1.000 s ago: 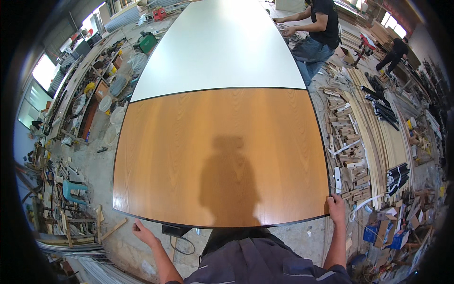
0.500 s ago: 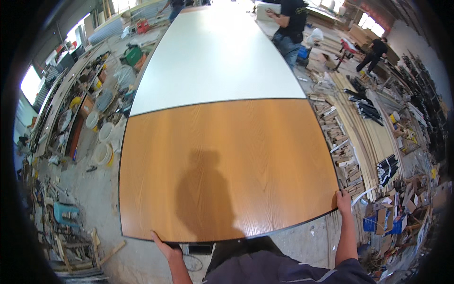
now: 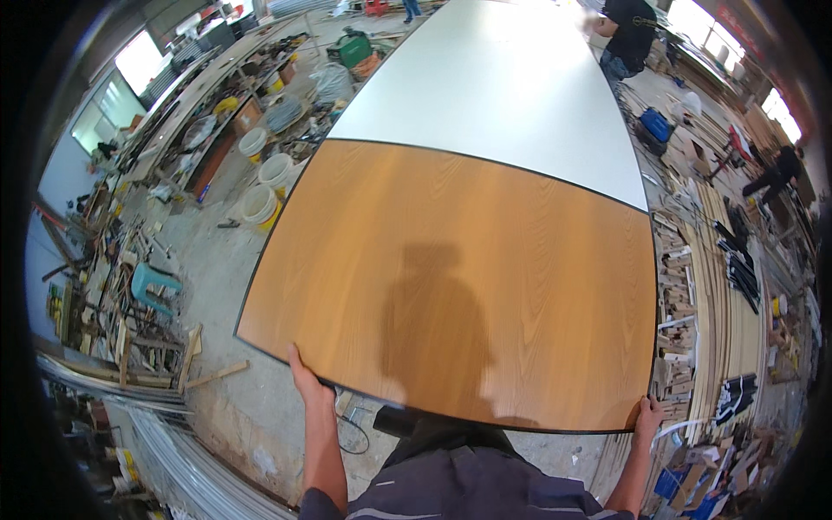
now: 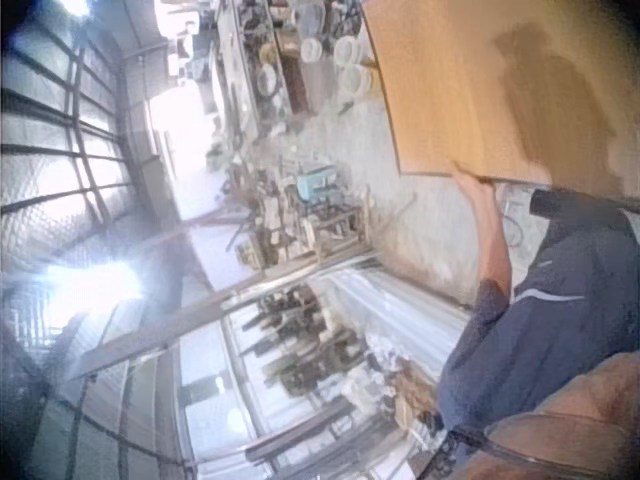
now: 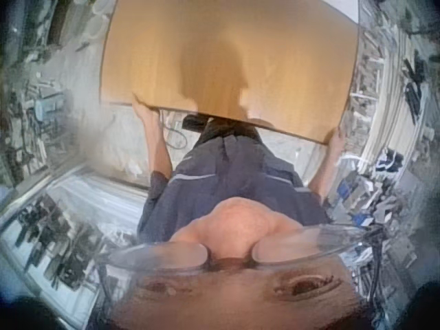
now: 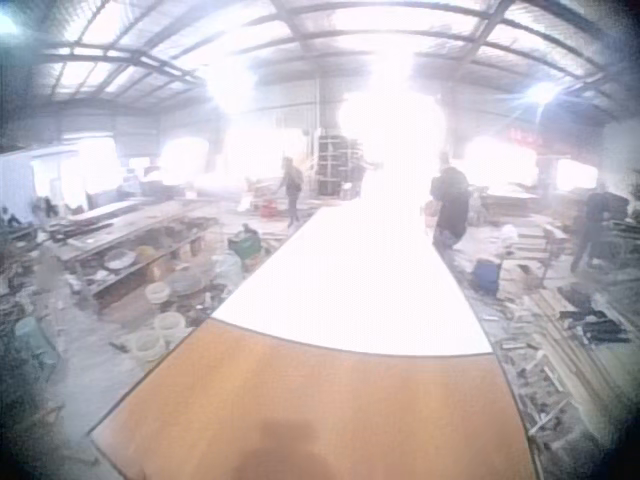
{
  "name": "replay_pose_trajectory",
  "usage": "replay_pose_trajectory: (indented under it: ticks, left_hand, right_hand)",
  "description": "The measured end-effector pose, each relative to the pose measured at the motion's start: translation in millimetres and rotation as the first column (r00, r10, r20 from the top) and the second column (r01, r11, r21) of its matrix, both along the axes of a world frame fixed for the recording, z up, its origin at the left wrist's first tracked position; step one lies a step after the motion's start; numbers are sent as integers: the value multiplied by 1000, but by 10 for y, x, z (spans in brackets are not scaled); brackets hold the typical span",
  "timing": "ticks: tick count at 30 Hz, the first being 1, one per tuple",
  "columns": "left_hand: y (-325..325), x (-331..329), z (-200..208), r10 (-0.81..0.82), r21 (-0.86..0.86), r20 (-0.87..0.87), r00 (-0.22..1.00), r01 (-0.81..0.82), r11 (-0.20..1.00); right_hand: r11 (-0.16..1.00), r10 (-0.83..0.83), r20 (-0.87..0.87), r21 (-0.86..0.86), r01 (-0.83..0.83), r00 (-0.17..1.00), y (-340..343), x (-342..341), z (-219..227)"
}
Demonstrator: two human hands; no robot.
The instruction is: The person assembles a large tabletop by attaching a wooden panel to a white surface using a nail gun and a cordless drill. They position the panel, secure it with fasteners, and later flip the unit to attach a metal bracket to the underside.
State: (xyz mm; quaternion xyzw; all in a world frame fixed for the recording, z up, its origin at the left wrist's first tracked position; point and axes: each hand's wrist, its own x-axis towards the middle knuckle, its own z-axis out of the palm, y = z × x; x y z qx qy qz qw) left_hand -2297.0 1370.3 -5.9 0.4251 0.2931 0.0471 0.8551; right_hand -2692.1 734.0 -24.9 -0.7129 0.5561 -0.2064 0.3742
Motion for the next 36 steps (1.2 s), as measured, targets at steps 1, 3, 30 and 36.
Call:
replay_pose_trajectory:
  ticks: [1,3,30,36]
  left_hand:
    - [49,54,-23,-3,16,-4,1000,3,1000]
    - [40,145,-94,-18,-10,30,999,18,1000]
    - [1721,1180,55,-256,951,-105,961,22,-309]
    - [1889,1482,68,-316,936,-299,900,211,-283]
  right_hand:
    - [1000,11,-3,14,-11,1000,94,95,84]
    - [999,43,-39,-23,-44,998,146,270,168]
    - [584,-700,653,757,-294,290,1939,723,-396]
    - [536,-752,645,717,-446,134,2123,1126,-428]
